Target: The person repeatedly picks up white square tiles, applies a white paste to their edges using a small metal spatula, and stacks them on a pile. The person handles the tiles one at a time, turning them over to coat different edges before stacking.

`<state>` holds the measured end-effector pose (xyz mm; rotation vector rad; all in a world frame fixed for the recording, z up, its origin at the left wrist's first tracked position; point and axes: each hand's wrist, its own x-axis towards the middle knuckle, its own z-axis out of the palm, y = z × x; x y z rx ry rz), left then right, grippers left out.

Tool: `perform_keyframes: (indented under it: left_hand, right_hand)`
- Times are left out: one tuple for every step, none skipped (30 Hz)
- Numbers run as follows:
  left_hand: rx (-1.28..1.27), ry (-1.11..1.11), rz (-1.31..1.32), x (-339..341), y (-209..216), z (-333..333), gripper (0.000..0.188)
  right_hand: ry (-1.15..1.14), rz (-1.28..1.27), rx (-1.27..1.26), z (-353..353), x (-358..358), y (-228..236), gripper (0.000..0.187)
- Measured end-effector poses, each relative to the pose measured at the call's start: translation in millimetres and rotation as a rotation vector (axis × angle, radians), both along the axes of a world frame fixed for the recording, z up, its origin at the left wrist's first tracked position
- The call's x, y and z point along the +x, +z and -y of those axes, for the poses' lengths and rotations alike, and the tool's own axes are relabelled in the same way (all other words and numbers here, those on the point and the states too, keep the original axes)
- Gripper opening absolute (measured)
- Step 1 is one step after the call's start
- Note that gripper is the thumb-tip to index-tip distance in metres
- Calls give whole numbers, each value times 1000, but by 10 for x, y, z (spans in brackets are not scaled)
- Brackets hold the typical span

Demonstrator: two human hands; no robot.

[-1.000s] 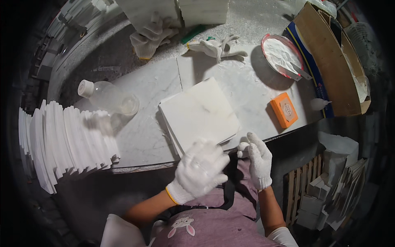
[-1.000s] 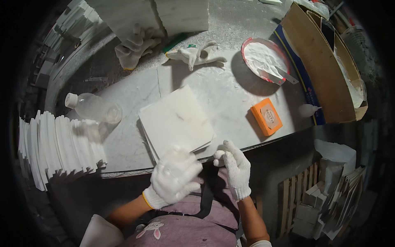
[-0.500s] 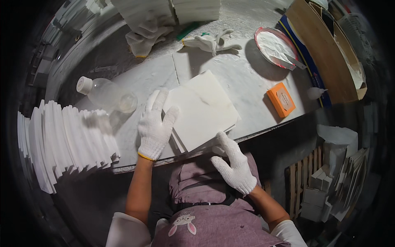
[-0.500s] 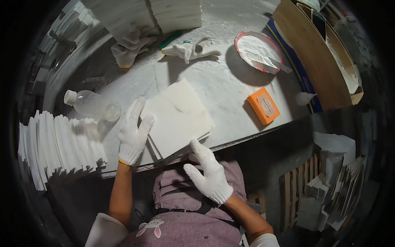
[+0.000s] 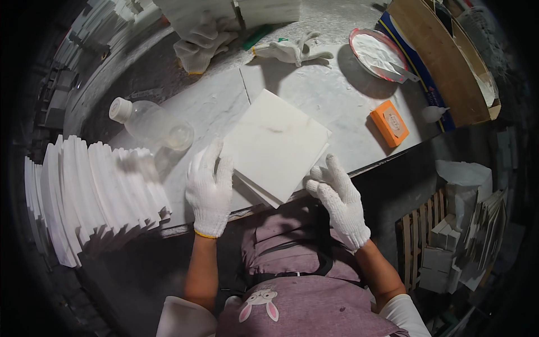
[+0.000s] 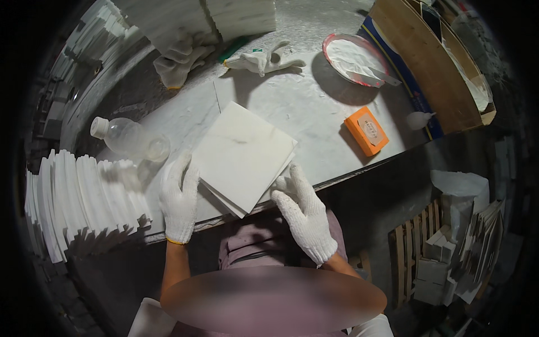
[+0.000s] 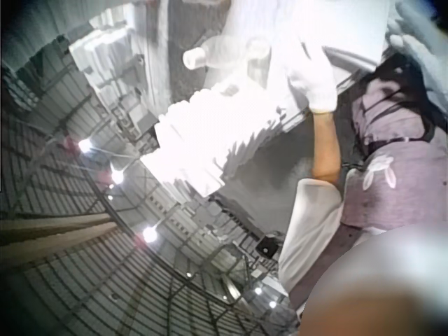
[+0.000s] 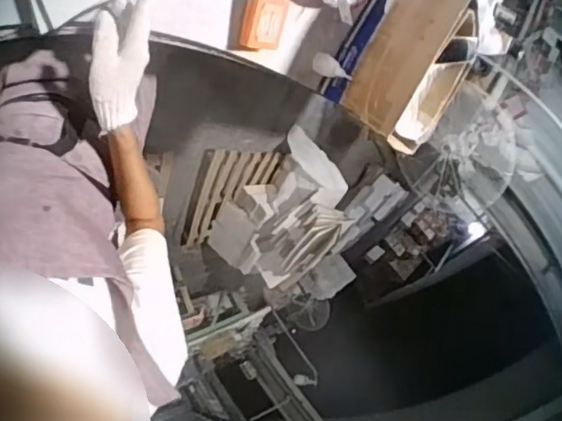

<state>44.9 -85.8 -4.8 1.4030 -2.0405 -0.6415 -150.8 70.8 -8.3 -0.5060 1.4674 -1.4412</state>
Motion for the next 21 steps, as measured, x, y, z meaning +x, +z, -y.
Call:
perform_keyframes:
  left_hand:
    - [-20, 11, 5, 8, 13, -37, 36]
    - [-40, 21, 11, 24, 21, -57, 35]
    - [-19, 17, -23, 42, 17, -59, 34]
    - [2, 12, -57, 61, 4, -60, 32]
    - [23, 7, -91, 76, 0, -63, 30]
    - [51, 1, -127, 64, 26, -59, 29]
    - [79, -6, -162, 36, 77, -51, 28]
    - [107, -13, -197, 14, 126, -50, 27]
    - [157, 6, -179, 17, 179, -57, 27]
    - [207, 24, -161, 23, 228, -68, 27]
    - [257, 42, -143, 32, 254, -80, 28]
    - [262, 33, -172, 77, 220, -104, 28]
    - [267, 24, -203, 142, 153, -140, 29]
    - [273, 15, -233, 195, 118, -174, 29]
    - [367, 41, -343, 198, 117, -228, 31]
    - [462, 67, -454, 175, 129, -292, 32]
    - [556, 95, -565, 155, 142, -352, 33]
    - [583, 84, -572, 133, 163, -403, 34]
    - [609, 73, -579, 112, 187, -450, 36]
    - [636, 62, -586, 93, 193, -489, 37]
    - [635, 62, -602, 80, 192, -520, 37]
  right_hand:
    - [1, 72, 15, -12, 17, 37, 67]
    - [1, 143, 30, -25, 40, 66, 69]
    - [26, 172, 47, -38, 67, 102, 70]
    - [50, 201, 63, -54, 104, 134, 71]
    - [74, 229, 80, -76, 143, 151, 71]
    - [84, 304, 57, -84, 189, 107, 71]
    - [93, 294, 43, -82, 203, 99, 71]
    - [101, 283, 29, -59, 215, 115, 71]
    - [112, 276, 12, -34, 235, 131, 71]
    - [77, 263, 25, -36, 259, 95, 70]
    - [86, 221, 13, -36, 247, 100, 69]
    - [95, 182, 3, -34, 226, 102, 67]
    - [104, 143, -7, -17, 212, 115, 65]
    - [82, 126, -36, 22, 208, 163, 59]
    - [73, 172, -35, 37, 185, 153, 58]
    - [63, 217, -35, 43, 155, 137, 58]
    - [54, 263, -34, 46, 127, 116, 57]
    - [17, 246, -9, 49, 95, 54, 48]
    - [-8, 272, 46, 38, 65, -19, 43]
    - [-32, 297, 101, 24, 36, -91, 38]
    - [-54, 326, 154, 31, 20, -117, 34]
